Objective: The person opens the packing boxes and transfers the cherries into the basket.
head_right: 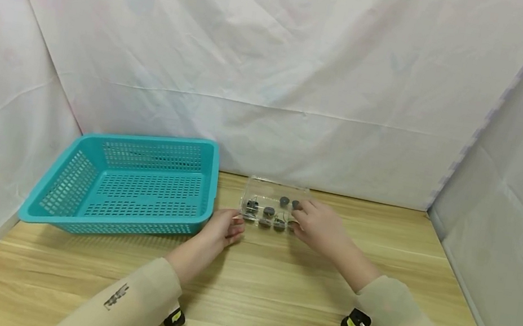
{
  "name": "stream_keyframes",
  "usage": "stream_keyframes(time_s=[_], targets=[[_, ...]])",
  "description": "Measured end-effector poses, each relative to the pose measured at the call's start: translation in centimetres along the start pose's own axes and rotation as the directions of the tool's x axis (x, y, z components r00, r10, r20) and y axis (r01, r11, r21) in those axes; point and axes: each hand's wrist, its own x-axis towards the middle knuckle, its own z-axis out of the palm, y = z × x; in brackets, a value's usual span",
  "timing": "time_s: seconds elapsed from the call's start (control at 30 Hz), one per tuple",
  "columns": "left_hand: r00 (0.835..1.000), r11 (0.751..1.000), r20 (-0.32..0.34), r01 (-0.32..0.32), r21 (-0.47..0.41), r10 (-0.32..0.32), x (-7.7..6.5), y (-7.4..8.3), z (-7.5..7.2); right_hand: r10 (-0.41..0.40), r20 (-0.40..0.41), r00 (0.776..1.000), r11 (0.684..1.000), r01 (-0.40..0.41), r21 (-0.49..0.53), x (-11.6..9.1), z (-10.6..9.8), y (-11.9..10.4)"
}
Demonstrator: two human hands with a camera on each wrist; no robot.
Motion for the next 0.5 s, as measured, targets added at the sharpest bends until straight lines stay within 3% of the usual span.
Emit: stream_keyframes(time_s=[0.27, 0.5], targets=[[1.0, 1.0, 0.019, 0.025, 0.006, -0.025, -0.8, -0.2, 0.0, -0.016, 0.055, 0.998, 1.0, 0.016, 0.001, -0.9, -0.6, 0.6], [0.996, 0.999, 0.083, 0.031, 0.019, -0.033, -1.0, -0.7, 0.3, 0.023, 0.173, 0.985, 1.0, -0.024, 0.004, -1.7, -0.9, 1.1]])
